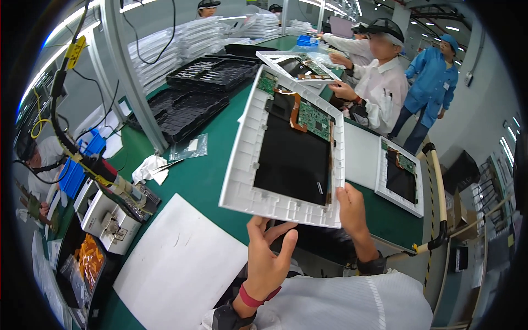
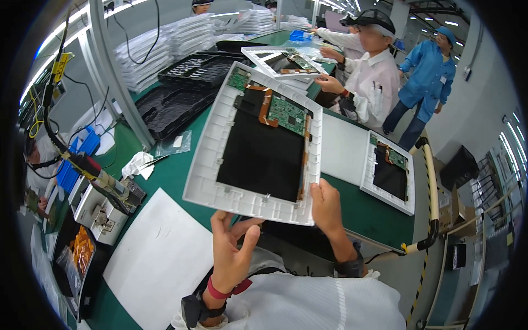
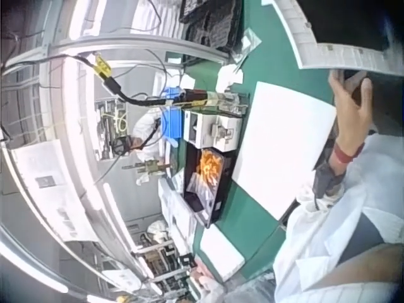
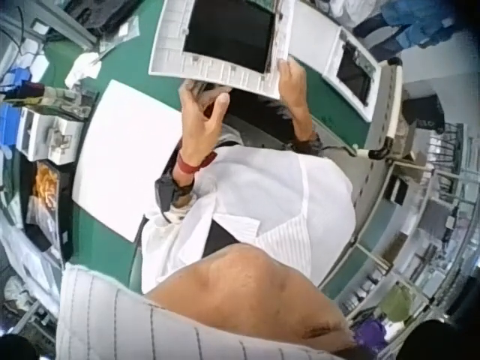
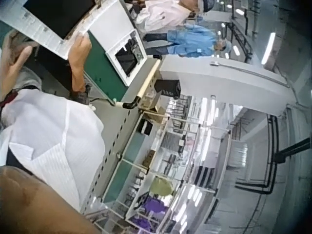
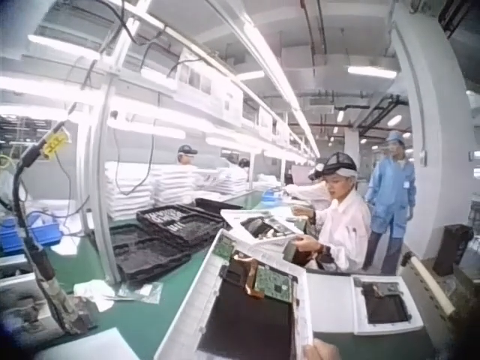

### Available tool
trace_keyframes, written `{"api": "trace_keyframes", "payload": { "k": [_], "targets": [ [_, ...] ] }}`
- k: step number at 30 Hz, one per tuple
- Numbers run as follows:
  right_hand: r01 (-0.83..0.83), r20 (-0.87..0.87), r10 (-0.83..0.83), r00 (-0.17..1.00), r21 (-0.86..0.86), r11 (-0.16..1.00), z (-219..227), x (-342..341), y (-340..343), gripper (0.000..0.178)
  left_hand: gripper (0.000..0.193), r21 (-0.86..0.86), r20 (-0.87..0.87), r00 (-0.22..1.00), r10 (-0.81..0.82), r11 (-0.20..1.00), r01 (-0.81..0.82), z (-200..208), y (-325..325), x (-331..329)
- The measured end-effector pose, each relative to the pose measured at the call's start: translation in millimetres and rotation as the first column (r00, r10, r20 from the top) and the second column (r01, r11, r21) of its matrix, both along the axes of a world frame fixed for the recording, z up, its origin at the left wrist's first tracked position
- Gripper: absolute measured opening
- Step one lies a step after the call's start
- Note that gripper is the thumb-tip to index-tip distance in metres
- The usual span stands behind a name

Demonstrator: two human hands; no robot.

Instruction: The person connects ribbon cables to a circuit board on a screen assembly by hand, applies a strip of tape over the connections, and uses a heat gun. They then lift the assembly, place it on a stack, and pick up a new circuit board from a tray.

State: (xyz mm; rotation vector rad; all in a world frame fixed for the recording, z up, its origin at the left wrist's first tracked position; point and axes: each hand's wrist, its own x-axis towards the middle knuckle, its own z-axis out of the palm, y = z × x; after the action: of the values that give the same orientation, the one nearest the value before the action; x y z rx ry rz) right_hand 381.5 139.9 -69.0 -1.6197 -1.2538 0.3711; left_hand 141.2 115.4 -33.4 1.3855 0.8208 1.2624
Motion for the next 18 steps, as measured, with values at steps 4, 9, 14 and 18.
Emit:
{"api": "trace_keyframes", "payload": {
  "k": [4,9,14,18],
  "targets": [
    [0.124,0.028,-0.122,0.992,-0.054,0.991,-12.9,64.4,-17.4,0.028,0.051,0.112,-0.231,0.969,-0.089,0.987,0.117,1.9,-4.3,-9.3],
    [0.367,0.228,-0.351,0.908,-0.032,0.930,-31.8,151.0,-35.3,0.035,0.039,-0.064,-0.297,0.898,-0.323,0.946,0.319,2.7,-9.8,-11.4],
    [0.507,0.405,-0.436,0.804,-0.082,0.858,-24.8,195.1,-26.1,0.035,0.025,-0.106,-0.462,0.727,-0.508,0.846,0.523,-7.3,-10.2,-19.2],
    [0.531,0.425,-0.436,0.793,-0.132,0.837,-28.9,215.4,-11.9,0.036,0.028,-0.143,-0.534,0.653,-0.537,0.819,0.556,-12.6,-10.9,-27.1]
  ]
}}
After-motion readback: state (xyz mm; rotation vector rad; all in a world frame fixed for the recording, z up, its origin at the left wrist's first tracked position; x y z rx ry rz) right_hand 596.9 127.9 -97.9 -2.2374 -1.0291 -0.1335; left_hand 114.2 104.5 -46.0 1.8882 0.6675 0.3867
